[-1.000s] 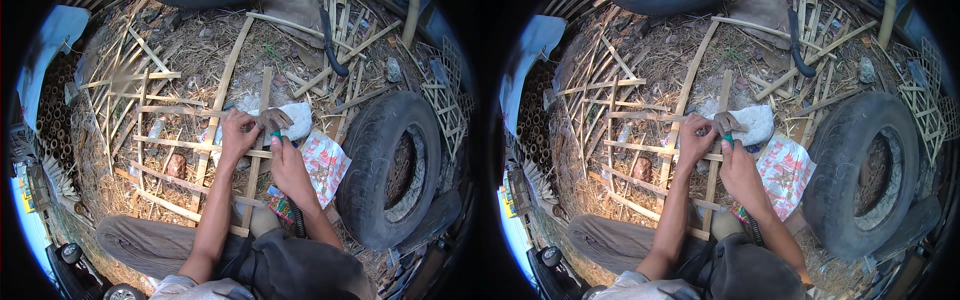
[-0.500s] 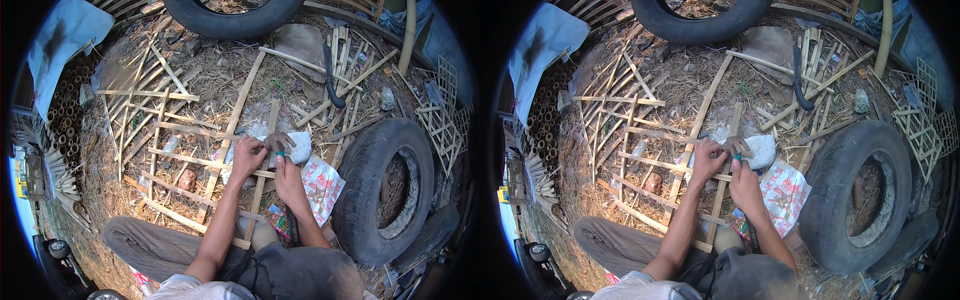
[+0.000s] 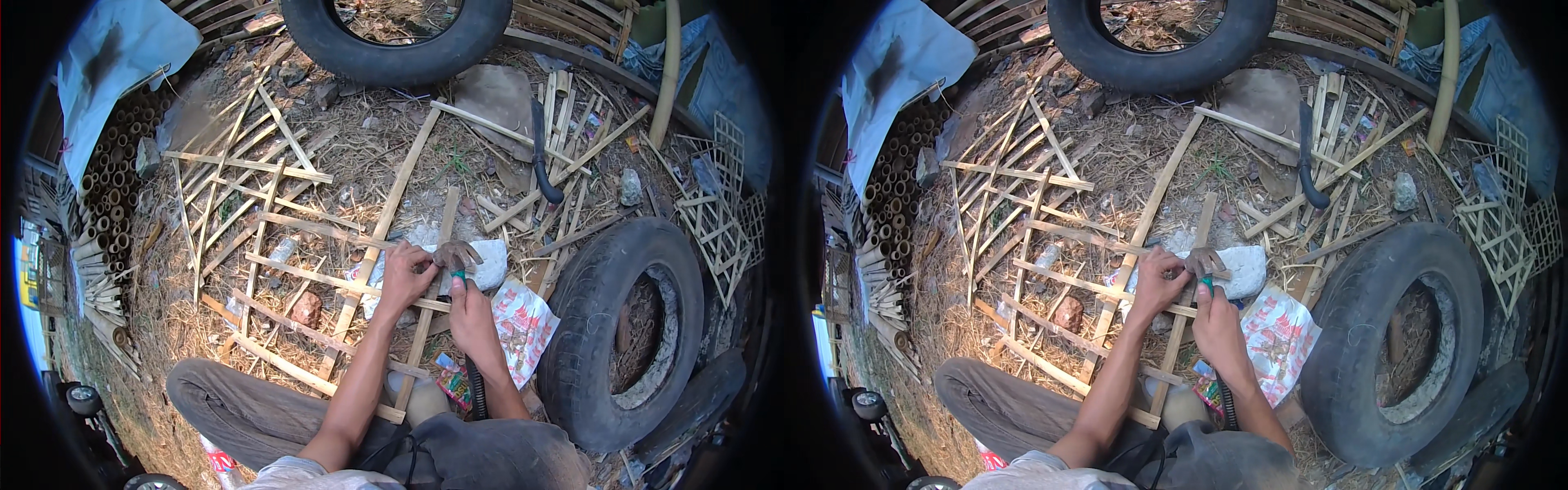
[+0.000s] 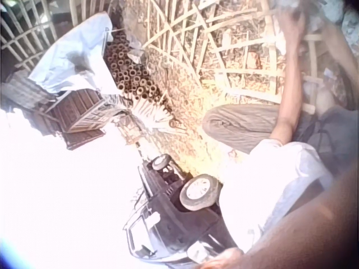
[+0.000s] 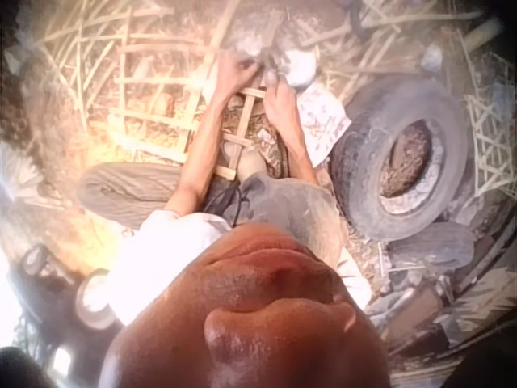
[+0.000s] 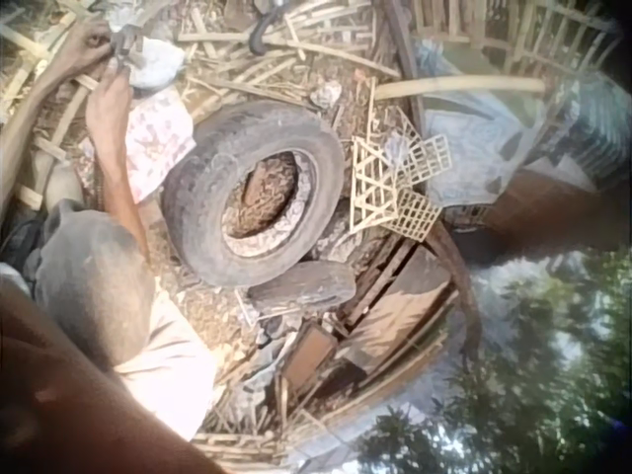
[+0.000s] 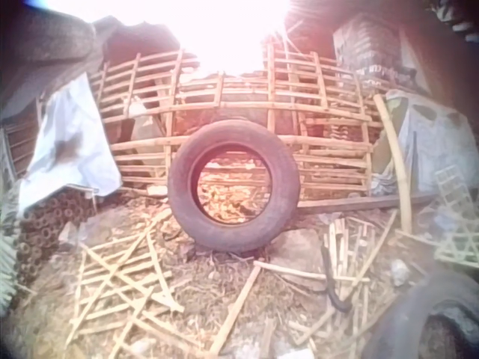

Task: The person positions thin bamboo strips into a grid pattern and hammers small nails into the overlapping sections.

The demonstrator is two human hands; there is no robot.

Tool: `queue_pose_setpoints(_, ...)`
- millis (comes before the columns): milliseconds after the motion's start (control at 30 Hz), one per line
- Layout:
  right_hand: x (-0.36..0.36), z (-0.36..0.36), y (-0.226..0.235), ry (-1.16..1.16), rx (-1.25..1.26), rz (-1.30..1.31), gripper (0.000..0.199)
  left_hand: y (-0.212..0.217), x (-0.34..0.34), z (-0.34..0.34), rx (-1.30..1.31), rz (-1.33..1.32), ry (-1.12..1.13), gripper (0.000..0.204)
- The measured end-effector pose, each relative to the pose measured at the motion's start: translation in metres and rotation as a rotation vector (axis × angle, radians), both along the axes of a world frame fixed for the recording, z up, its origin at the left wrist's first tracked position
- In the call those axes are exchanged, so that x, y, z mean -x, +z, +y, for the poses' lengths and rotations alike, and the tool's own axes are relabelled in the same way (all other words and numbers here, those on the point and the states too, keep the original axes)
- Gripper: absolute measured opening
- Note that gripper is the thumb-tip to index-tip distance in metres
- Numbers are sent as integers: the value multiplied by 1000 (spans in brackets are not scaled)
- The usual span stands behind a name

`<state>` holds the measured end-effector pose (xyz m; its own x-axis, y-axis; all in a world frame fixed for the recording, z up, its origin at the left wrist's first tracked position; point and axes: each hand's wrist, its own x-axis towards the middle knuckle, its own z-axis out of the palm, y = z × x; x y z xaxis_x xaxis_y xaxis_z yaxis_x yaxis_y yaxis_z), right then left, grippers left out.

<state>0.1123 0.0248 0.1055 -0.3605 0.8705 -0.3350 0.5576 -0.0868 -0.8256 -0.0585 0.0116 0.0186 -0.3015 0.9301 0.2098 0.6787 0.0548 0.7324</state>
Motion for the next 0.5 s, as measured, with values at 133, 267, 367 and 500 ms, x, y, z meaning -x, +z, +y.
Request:
queue_pose_setpoints(133, -3, 2, 7, 7, -5, 30, 45, 1, 1, 0, -1, -20, 2, 14)
queue_pose_setpoints(267, -1, 5, 23, -11, 1, 51, 45, 13, -2, 2, 17, -50, 14, 15)
queue_pose_setpoints(367, 1, 4, 14, -9, -2, 32, 45, 8, 0, -1, 18, -33, 20, 14)
queue_pose_setpoints(500, -5, -1, -6, -15, -10, -18, 46, 6, -4, -3, 22, -29, 14, 15)
